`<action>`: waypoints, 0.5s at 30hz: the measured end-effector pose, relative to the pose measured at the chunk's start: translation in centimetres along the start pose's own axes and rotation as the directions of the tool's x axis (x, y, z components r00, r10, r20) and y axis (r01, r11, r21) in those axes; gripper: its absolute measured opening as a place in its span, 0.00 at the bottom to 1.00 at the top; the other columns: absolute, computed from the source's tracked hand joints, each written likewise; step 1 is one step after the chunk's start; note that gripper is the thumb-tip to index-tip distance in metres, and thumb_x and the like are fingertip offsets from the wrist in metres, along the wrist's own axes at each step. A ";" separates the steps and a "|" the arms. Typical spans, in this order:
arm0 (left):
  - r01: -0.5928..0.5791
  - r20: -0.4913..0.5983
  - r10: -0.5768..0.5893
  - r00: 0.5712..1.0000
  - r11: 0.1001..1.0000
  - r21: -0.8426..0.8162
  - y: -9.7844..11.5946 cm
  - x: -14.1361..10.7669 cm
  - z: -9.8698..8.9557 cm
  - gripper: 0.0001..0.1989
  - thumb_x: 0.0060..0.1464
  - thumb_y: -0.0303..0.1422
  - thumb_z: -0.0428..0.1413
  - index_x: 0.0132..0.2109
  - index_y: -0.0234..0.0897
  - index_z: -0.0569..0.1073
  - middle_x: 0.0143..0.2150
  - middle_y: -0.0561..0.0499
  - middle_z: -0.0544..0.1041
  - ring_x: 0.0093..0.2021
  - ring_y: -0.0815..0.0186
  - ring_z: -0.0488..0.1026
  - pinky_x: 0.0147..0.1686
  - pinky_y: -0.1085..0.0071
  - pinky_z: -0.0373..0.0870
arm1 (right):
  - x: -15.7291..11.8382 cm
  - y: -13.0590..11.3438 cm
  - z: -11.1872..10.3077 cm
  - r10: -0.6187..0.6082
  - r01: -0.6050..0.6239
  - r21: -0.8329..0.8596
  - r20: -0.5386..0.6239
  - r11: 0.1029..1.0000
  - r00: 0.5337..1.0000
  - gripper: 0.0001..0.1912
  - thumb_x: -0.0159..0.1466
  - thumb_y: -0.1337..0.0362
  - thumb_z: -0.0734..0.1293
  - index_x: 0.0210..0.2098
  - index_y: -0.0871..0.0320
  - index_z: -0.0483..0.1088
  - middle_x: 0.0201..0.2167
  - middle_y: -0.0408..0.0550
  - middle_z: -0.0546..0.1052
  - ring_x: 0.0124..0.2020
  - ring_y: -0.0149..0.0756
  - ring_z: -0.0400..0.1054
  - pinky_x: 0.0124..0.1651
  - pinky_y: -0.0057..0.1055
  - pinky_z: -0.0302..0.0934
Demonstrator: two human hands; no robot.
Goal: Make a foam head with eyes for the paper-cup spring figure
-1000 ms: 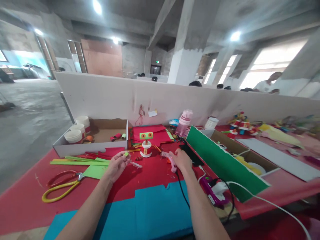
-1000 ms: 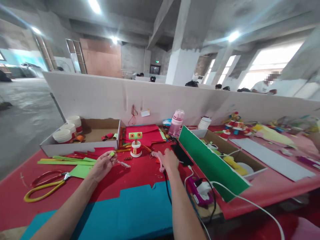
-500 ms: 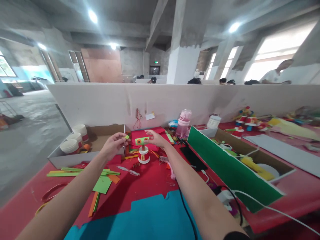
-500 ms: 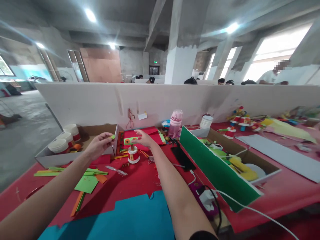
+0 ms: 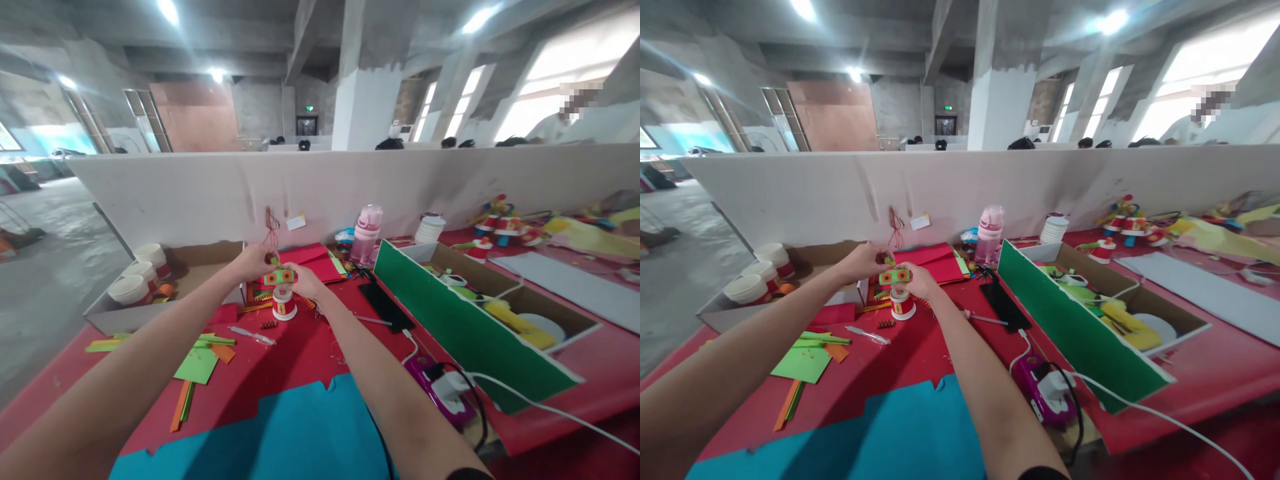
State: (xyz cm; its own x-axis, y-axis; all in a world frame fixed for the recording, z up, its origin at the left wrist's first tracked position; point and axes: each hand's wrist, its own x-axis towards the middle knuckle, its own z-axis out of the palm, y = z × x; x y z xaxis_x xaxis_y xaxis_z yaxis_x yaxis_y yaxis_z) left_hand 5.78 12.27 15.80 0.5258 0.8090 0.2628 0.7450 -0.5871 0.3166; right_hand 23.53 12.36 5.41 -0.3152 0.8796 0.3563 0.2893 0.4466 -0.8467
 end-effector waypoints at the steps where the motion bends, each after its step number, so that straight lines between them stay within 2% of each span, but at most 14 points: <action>1: -0.009 0.014 0.009 1.000 0.999 0.032 0.2 0.1 0.0 0.11 0.43 0.29 0.55 0.35 0.34 0.77 0.25 0.55 0.75 0.25 0.71 0.68 0.28 0.76 0.61 | 0.0 0.0 0.1 0.003 -0.003 0.004 -0.011 1.000 1.000 0.26 0.50 0.64 0.74 0.48 0.55 0.69 0.43 0.45 0.76 0.43 0.37 0.71 0.47 0.33 0.63; 7: -0.060 0.087 0.049 0.995 0.990 0.127 0.0 0.8 0.4 0.11 0.43 0.28 0.53 0.35 0.34 0.77 0.25 0.53 0.76 0.26 0.70 0.69 0.27 0.75 0.61 | 0.2 -0.4 0.3 -0.018 0.015 -0.044 -0.067 0.999 0.998 0.23 0.50 0.67 0.73 0.46 0.57 0.69 0.42 0.45 0.77 0.41 0.35 0.71 0.46 0.32 0.63; 15: -0.055 0.064 0.043 0.997 0.980 0.189 0.7 1.0 0.8 0.07 0.43 0.26 0.54 0.32 0.32 0.76 0.24 0.51 0.75 0.25 0.68 0.68 0.26 0.74 0.60 | 0.5 0.9 0.8 -0.030 0.032 0.029 -0.087 0.999 0.996 0.24 0.49 0.69 0.73 0.45 0.57 0.69 0.40 0.44 0.76 0.39 0.34 0.70 0.44 0.32 0.63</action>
State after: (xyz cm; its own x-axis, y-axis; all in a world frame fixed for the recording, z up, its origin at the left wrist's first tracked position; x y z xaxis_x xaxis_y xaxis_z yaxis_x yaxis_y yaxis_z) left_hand 7.10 12.69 15.58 0.5829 0.7829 0.2174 0.7793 -0.6144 0.1234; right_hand 22.98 13.07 4.48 -0.2437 0.8768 0.4145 0.2527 0.4700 -0.8457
